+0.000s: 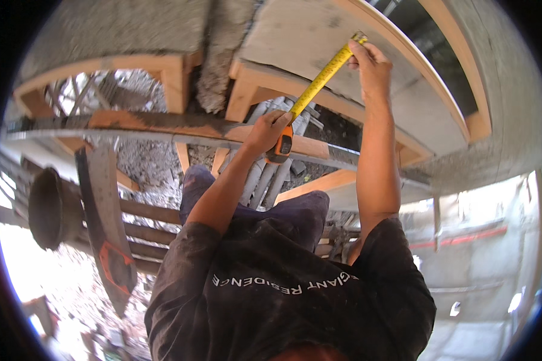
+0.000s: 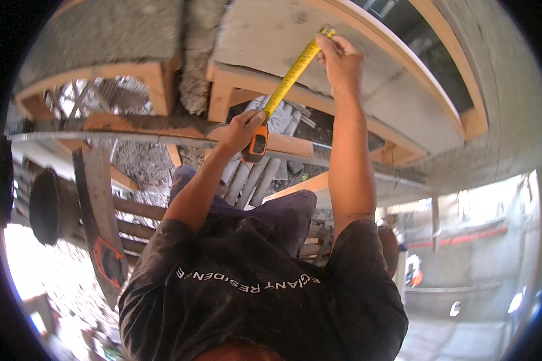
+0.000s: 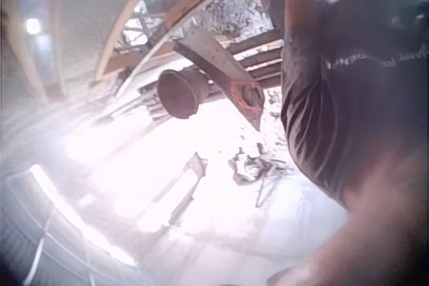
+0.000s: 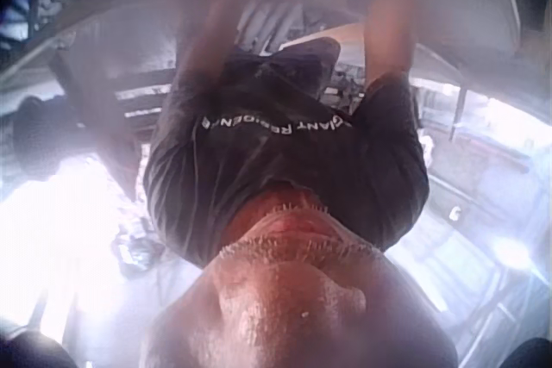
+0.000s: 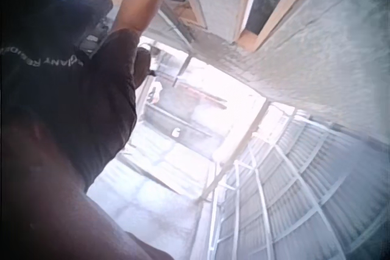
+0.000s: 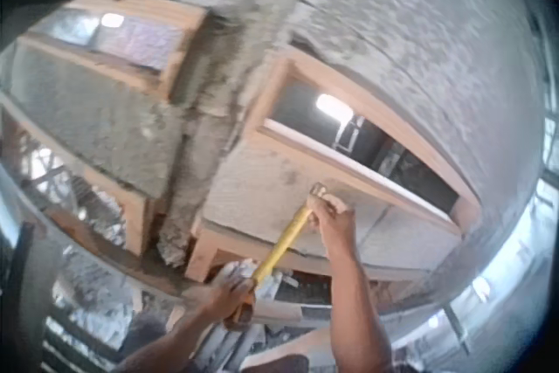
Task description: The person uses a hand saw to cut a wooden frame, applies mortar to a stone archway, and fits curved wooden pieces into the frame. They then use a tape measure to check dimensions of the installed components.
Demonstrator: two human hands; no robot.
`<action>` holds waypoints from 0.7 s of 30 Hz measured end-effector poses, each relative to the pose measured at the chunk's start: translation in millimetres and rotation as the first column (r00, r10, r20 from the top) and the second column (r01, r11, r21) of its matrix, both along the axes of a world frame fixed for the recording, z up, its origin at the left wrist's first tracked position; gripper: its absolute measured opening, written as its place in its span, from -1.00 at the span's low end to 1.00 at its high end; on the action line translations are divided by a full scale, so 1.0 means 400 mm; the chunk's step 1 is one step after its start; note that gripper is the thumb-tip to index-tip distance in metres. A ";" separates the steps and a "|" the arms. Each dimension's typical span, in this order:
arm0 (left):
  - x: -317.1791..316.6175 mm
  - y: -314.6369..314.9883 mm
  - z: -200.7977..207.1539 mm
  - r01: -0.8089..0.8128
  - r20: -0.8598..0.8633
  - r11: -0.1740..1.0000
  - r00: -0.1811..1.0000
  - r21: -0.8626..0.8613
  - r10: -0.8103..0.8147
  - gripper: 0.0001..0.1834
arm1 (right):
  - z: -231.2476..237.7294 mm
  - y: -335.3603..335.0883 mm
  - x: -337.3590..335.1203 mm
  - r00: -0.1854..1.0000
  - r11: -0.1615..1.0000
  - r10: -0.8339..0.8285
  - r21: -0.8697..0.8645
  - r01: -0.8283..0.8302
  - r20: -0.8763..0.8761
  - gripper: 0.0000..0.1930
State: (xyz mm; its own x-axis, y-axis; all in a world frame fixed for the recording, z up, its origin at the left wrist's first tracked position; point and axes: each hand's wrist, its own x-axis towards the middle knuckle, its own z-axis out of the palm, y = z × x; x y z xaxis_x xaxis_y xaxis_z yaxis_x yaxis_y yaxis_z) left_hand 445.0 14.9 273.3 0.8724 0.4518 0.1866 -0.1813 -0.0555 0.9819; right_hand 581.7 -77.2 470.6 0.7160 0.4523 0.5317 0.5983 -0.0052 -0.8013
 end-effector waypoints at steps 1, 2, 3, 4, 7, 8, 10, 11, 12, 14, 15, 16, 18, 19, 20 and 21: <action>0.013 -0.025 0.009 0.087 -0.008 0.995 0.996 0.039 -0.087 -0.61 | -0.002 -0.048 0.021 1.000 1.000 -0.026 0.004 0.026 0.001 -0.78; 0.028 -0.053 0.014 0.098 0.028 0.992 0.995 0.076 -0.101 -0.61 | -0.009 -0.089 0.029 0.998 0.997 -0.056 0.046 0.056 -0.020 -0.77; 0.048 -0.086 0.014 0.117 0.065 0.987 0.990 0.112 -0.125 -0.61 | -0.014 -0.134 0.036 0.995 0.992 -0.091 0.088 0.095 -0.040 -0.77; 0.065 -0.113 0.016 0.125 0.100 0.981 0.985 0.151 -0.141 -0.61 | -0.021 -0.171 0.045 0.991 0.983 -0.115 0.135 0.123 -0.064 -0.77; 0.129 -0.203 0.032 0.204 0.036 0.958 0.976 0.201 -0.215 -0.67 | -0.095 -0.310 0.045 0.955 0.935 -0.274 0.201 0.293 -0.117 -0.65; 0.156 -0.240 0.036 0.220 0.032 0.949 0.972 0.227 -0.233 -0.68 | -0.143 -0.366 0.048 0.927 0.902 -0.346 0.219 0.371 -0.145 -0.62; 0.216 -0.327 0.048 0.294 0.019 0.934 0.953 0.203 -0.304 -0.70 | -0.279 -0.485 0.053 0.895 0.893 -0.407 0.128 0.432 -0.184 -0.62; 0.244 -0.378 0.065 0.320 0.012 0.919 0.944 0.229 -0.331 -0.71 | -0.376 -0.536 0.059 0.913 0.910 -0.339 0.167 0.380 -0.228 -0.64; 0.273 -0.426 0.078 0.337 0.006 0.907 0.937 0.252 -0.350 -0.71 | -0.442 -0.572 0.053 0.929 0.925 -0.260 0.210 0.318 -0.263 -0.65; 0.338 -0.502 0.063 0.344 0.071 0.880 0.920 0.328 -0.386 -0.73 | -0.433 -0.599 -0.018 0.863 0.912 0.081 0.385 0.137 -0.498 -0.61; 0.363 -0.551 0.067 0.357 0.085 0.864 0.908 0.355 -0.410 -0.73 | -0.448 -0.630 -0.014 0.840 0.881 0.094 0.437 0.180 -0.535 -0.58; 0.388 -0.595 0.070 0.368 0.100 0.848 0.896 0.381 -0.433 -0.73 | -0.472 -0.658 0.002 0.815 0.845 0.115 0.487 0.219 -0.567 -0.56; 0.446 -0.656 0.051 0.321 0.131 0.825 0.897 0.465 -0.422 -0.72 | -0.486 -0.712 0.037 0.778 0.815 0.134 0.515 0.267 -0.614 -0.54; 0.479 -0.682 0.041 0.283 0.172 0.820 0.894 0.497 -0.413 -0.72 | -0.487 -0.741 0.053 0.766 0.820 0.120 0.498 0.282 -0.631 -0.54; 0.514 -0.705 0.027 0.245 0.214 0.812 0.888 0.530 -0.407 -0.72 | -0.492 -0.766 0.071 0.755 0.824 0.108 0.483 0.297 -0.647 -0.54; 0.540 -0.737 0.033 0.195 0.276 0.842 0.887 0.503 -0.370 -0.72 | -0.496 -0.789 0.090 0.741 0.844 0.081 0.442 0.305 -0.666 -0.55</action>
State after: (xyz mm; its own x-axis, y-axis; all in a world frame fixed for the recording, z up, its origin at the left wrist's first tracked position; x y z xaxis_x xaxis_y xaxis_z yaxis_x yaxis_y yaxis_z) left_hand 661.0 -280.0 286.4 0.7839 -0.0157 0.6207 -0.5825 -0.3645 0.7265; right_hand 617.8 -392.8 272.1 0.9867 0.1572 0.0423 -0.0370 0.4694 -0.8822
